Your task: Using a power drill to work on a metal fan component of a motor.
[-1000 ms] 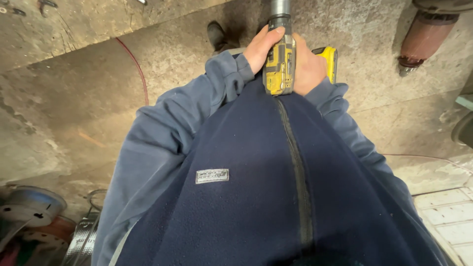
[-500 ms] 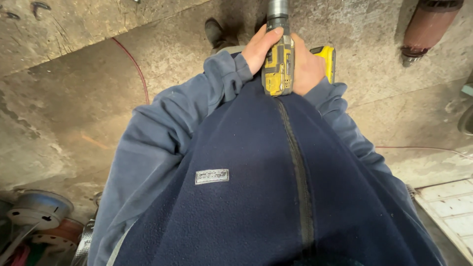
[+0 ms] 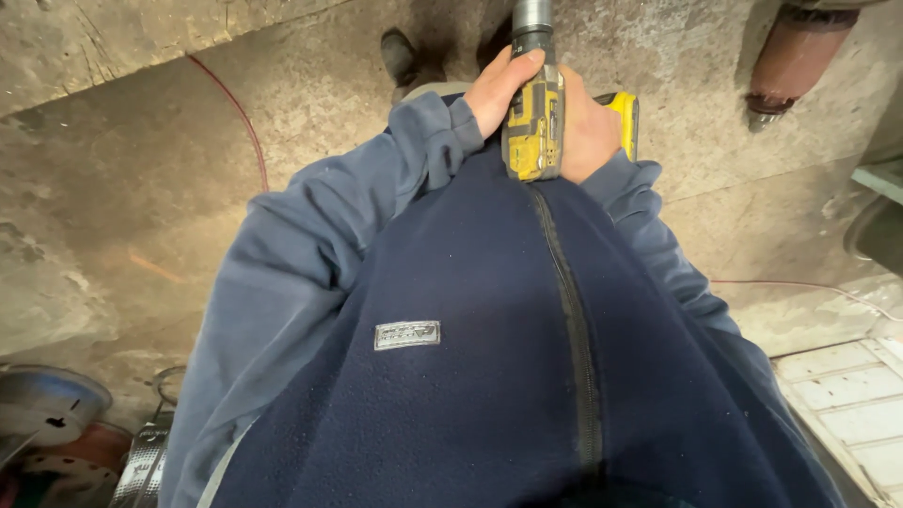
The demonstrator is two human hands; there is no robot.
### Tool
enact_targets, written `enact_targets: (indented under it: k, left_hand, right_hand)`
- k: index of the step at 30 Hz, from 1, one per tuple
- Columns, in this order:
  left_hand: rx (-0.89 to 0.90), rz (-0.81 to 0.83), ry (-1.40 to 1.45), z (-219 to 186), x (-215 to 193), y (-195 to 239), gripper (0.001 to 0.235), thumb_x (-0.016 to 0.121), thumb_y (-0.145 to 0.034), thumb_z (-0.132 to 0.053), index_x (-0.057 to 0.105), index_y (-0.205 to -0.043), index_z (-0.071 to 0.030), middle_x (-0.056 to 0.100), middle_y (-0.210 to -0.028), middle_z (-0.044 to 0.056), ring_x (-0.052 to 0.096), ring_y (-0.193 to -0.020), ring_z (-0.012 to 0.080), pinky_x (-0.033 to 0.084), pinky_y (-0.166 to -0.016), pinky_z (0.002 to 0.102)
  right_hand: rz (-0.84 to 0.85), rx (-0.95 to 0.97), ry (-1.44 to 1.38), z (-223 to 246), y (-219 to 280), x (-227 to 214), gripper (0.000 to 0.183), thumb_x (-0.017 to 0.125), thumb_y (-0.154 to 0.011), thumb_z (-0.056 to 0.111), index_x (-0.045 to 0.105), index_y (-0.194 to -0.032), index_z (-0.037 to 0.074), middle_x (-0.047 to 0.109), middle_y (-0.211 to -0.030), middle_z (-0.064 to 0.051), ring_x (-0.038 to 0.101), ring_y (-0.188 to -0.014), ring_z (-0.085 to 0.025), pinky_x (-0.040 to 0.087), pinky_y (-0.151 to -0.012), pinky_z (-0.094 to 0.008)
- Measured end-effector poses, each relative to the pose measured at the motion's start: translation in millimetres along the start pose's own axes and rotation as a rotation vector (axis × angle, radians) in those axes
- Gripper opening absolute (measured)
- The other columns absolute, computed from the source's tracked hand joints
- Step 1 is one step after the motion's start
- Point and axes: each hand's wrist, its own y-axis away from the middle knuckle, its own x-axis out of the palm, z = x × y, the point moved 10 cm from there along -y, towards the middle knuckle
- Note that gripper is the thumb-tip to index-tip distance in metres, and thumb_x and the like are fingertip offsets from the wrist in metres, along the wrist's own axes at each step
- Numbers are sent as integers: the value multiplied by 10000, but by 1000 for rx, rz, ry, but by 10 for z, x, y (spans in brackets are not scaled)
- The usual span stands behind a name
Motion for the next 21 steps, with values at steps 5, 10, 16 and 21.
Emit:
enact_targets:
  k: [5, 10, 16, 21]
  left_hand:
    - [-11, 15, 16, 74, -2, -64, 399, 571, -973, -358, 578, -1152, 0, 634, -955, 89, 575, -834, 148, 515, -783, 291]
    - [-60, -47, -41, 78, 8, 57, 528, 584, -952, -389, 561, -1297, 10, 657, -1032, 102, 603, -907, 157, 530, -844, 291]
    - [-36, -16, -55, 85, 26, 33, 545, 575, -957, -397, 534, -1326, 2, 655, -1036, 104, 610, -909, 162, 538, -849, 299]
    - [-26, -12, -28, 93, 31, 0, 470, 579, -965, -366, 569, -1267, -7, 660, -1009, 93, 605, -880, 152, 531, -820, 289]
  right_hand:
    - [-6, -44, 48, -20, -16, 9, 492, 590, -1018, 311, 494, -1461, 119, 715, -1146, -135, 704, -996, -288, 522, -836, -371]
    - [0, 0, 17, -138, 39, 58, 474, 583, -1016, 299, 496, -1451, 130, 703, -1150, -104, 686, -999, -249, 515, -846, -341]
    - [-42, -104, 15, 5, 84, -13, 450, 589, -1029, 255, 504, -1437, 86, 703, -1142, -135, 694, -982, -272, 524, -844, -365]
    - [-36, -66, 7, -89, 51, -2, 462, 592, -1020, 274, 508, -1441, 104, 708, -1159, -127, 697, -1003, -268, 523, -849, -357]
